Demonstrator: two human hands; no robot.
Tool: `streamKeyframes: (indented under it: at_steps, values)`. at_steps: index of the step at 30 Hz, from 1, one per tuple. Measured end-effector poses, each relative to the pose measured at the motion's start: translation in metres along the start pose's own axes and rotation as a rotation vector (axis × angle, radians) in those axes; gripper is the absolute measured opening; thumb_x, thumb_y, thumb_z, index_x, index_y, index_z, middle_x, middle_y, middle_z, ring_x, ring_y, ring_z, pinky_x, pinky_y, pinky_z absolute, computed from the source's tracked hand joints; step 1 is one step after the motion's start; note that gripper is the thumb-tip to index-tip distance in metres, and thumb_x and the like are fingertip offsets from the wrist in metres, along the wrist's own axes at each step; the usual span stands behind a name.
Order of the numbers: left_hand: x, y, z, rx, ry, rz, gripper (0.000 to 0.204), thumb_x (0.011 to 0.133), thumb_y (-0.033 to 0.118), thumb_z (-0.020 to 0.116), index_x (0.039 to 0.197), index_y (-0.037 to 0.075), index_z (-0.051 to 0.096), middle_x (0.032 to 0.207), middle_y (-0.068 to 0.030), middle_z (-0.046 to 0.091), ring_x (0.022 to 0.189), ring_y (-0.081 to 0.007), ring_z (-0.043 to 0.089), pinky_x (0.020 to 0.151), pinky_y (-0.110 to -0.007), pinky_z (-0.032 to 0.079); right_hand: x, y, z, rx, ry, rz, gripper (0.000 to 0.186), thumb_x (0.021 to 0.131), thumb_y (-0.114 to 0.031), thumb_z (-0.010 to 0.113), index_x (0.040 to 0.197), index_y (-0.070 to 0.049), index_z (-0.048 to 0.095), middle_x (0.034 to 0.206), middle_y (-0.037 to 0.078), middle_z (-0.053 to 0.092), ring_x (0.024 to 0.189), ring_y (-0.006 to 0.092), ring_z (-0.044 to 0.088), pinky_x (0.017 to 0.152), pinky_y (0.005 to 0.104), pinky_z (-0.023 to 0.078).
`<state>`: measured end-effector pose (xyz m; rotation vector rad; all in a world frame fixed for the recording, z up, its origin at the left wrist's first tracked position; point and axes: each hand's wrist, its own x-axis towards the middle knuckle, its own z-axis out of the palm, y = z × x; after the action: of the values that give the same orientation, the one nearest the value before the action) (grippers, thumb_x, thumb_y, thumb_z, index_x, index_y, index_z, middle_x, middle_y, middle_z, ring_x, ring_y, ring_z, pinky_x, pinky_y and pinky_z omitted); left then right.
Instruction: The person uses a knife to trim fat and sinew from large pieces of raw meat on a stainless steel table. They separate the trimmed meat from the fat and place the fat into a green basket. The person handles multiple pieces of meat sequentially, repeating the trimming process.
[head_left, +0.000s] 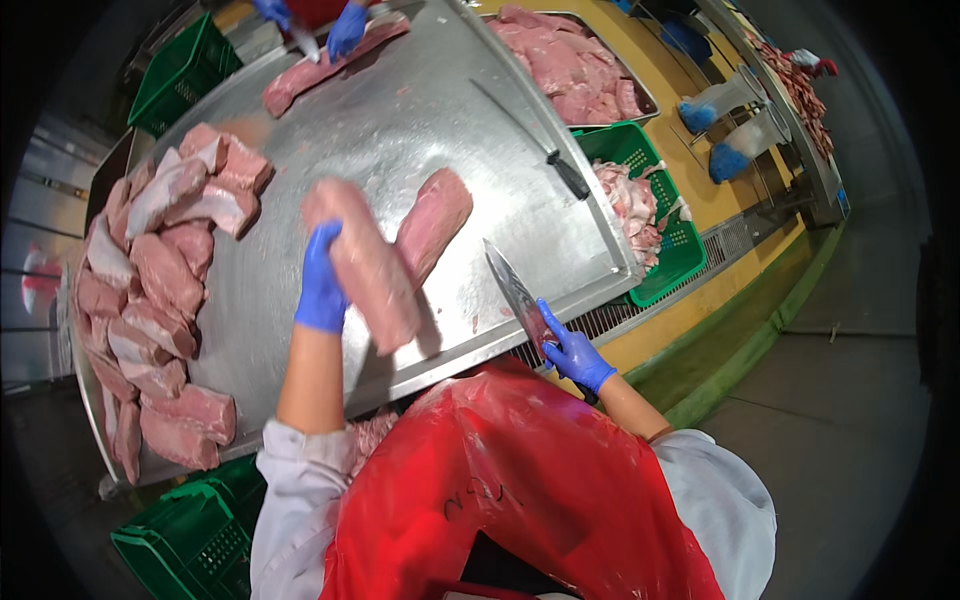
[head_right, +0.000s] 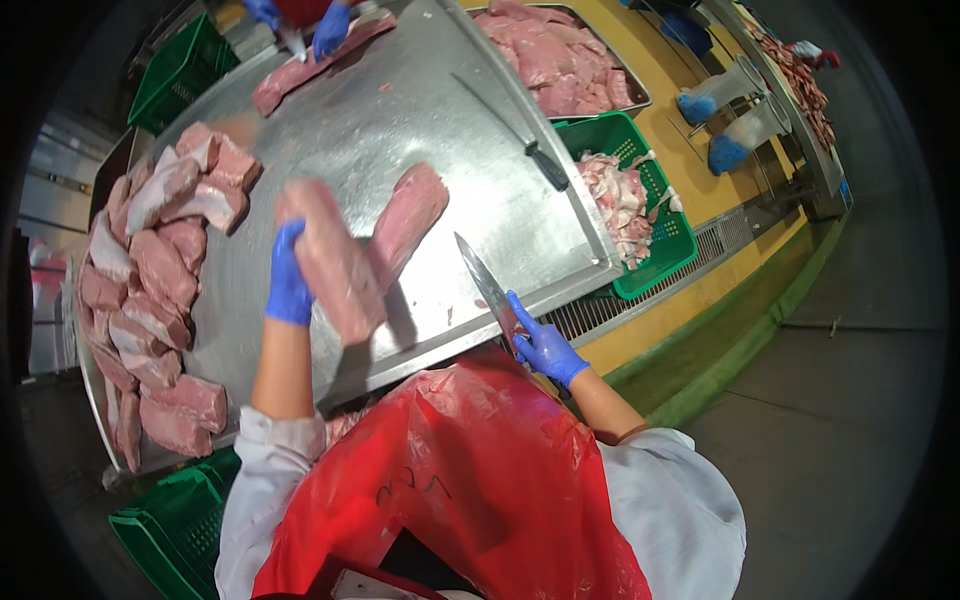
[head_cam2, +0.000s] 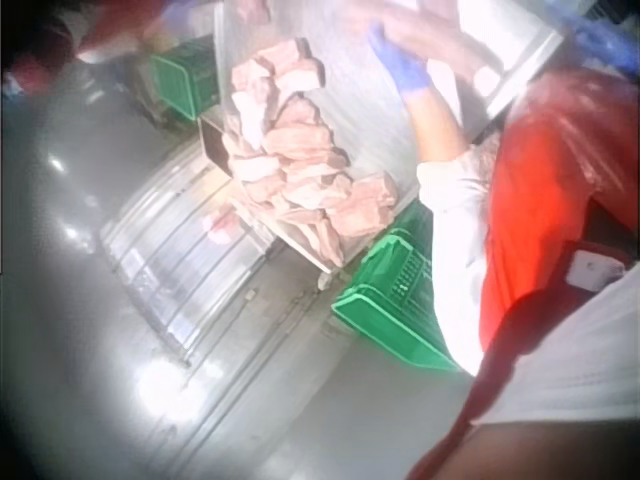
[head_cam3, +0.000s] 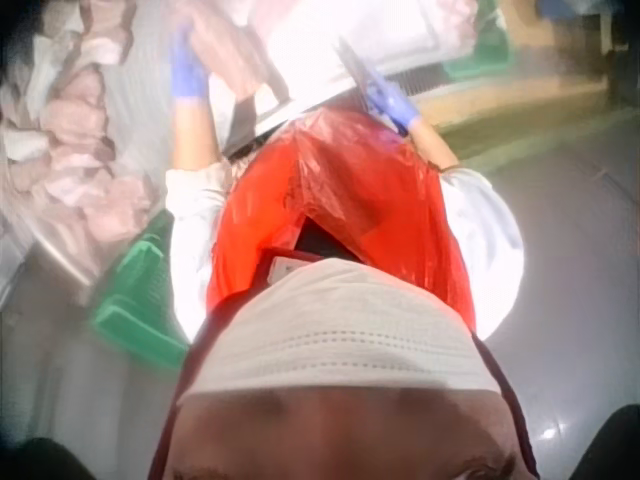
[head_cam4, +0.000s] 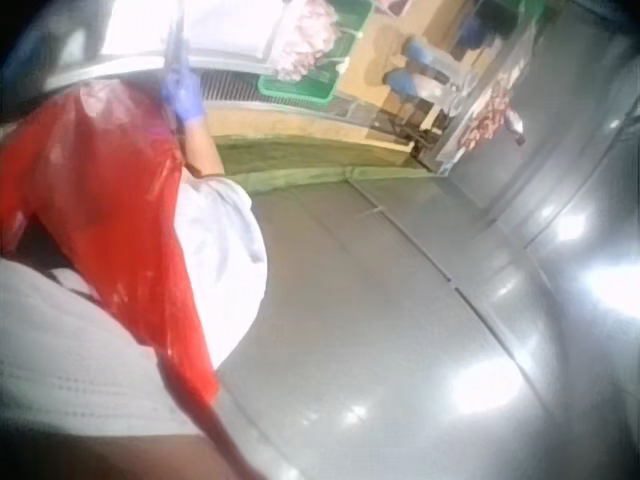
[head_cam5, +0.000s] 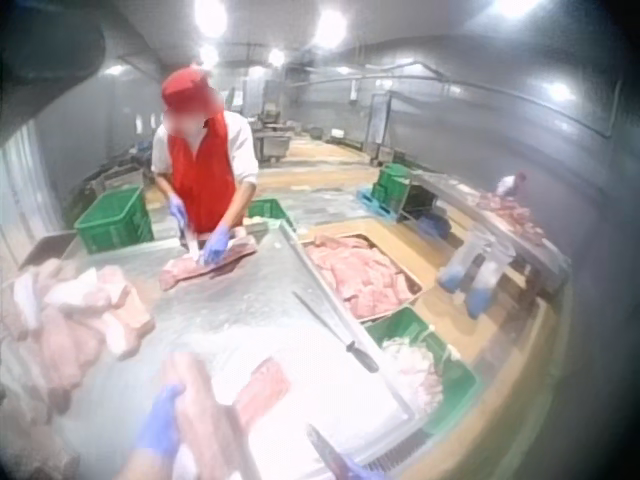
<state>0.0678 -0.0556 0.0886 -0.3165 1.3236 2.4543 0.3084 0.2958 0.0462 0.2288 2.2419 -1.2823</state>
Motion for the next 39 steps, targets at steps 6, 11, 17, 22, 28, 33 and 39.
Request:
streamKeyframes:
  at_steps: [6, 11, 17, 22, 28, 33, 39]
  values:
    - [0.114, 0.089, 0.283, -0.047, -0.428, -0.001, 0.059, 0.095, 0.037, 0.068, 0.141, 0.007, 0.046, 0.134, -0.0145, 0.056, 0.123, -0.0277, 0.057, 0.108, -0.045, 0.046, 0.024, 0.029, -0.076, -0.15, 0.185, -0.193, 0.082, 0.097, -0.01, 0.052, 0.163, -0.027, 0.006, 0.095, 0.024, 0.071, 0.076, 0.0322, 0.072, 0.076, 0.0413, 0.057]
    - [0.194, -0.085, 0.156, 1.52, -0.289, 0.37, 0.102, 0.084, 0.05, 0.077, 0.157, 0.002, 0.024, 0.153, -0.0205, 0.043, 0.142, -0.0345, 0.041, 0.118, -0.046, 0.033, 0.0, 0.053, -0.123, 0.144, 0.291, -0.167, 0.079, 0.096, -0.011, 0.052, 0.163, -0.023, 0.013, 0.08, 0.018, 0.068, 0.065, 0.0262, 0.067, 0.069, 0.0383, 0.054]
    - [0.101, -0.123, 0.05, 1.584, 0.138, -0.13, 0.098, 0.067, 0.026, 0.082, 0.148, -0.006, 0.038, 0.132, -0.024, 0.061, 0.124, -0.0346, 0.059, 0.105, -0.041, 0.048, -0.036, 0.122, -0.137, 0.312, 0.33, 0.12, 0.079, 0.097, -0.01, 0.056, 0.163, -0.027, 0.015, 0.073, 0.012, 0.065, 0.059, 0.0181, 0.06, 0.057, 0.0341, 0.051]
    - [0.094, -0.113, 0.045, 0.677, -0.218, -0.095, 0.08, 0.073, 0.021, 0.076, 0.143, -0.007, 0.047, 0.133, -0.0158, 0.062, 0.121, -0.0232, 0.059, 0.105, -0.036, 0.046, -0.034, 0.143, -0.14, 0.361, 0.375, 0.137, 0.081, 0.097, -0.007, 0.057, 0.163, -0.029, 0.016, 0.079, 0.01, 0.067, 0.061, 0.0154, 0.057, 0.056, 0.0333, 0.05]
    - [0.146, -0.054, 0.264, 0.222, -0.353, -0.126, 0.058, 0.091, 0.027, 0.072, 0.137, -0.002, 0.054, 0.125, -0.0088, 0.064, 0.114, -0.0212, 0.062, 0.1, -0.035, 0.049, 0.023, 0.113, -0.149, 0.194, 0.275, -0.022, 0.08, 0.096, -0.006, 0.056, 0.163, -0.015, 0.014, 0.077, 0.011, 0.063, 0.063, 0.0153, 0.056, 0.061, 0.0322, 0.051]
    - [0.209, -0.018, 0.363, 0.416, -0.501, 0.3, 0.048, 0.088, 0.039, 0.073, 0.122, 0.006, 0.063, 0.105, -0.0121, 0.066, 0.101, -0.0259, 0.06, 0.091, -0.038, 0.048, 0.07, 0.112, -0.131, 0.276, 0.267, -0.02, 0.053, 0.099, -0.01, 0.057, 0.15, -0.01, 0.045, 0.086, 0.001, 0.059, 0.068, 0.0071, 0.055, 0.056, 0.0241, 0.047]
    - [0.131, -0.094, 0.07, 1.003, -0.01, 0.403, 0.098, 0.077, 0.042, 0.082, 0.154, 0.005, 0.033, 0.158, -0.0241, 0.032, 0.147, -0.0383, 0.031, 0.121, -0.045, 0.028, 0.093, 0.062, -0.088, 0.293, 0.191, -0.123, 0.081, 0.095, 0.005, 0.047, 0.163, -0.028, 0.018, 0.076, -0.001, 0.05, 0.057, 0.008, 0.045, 0.05, 0.0226, 0.042]
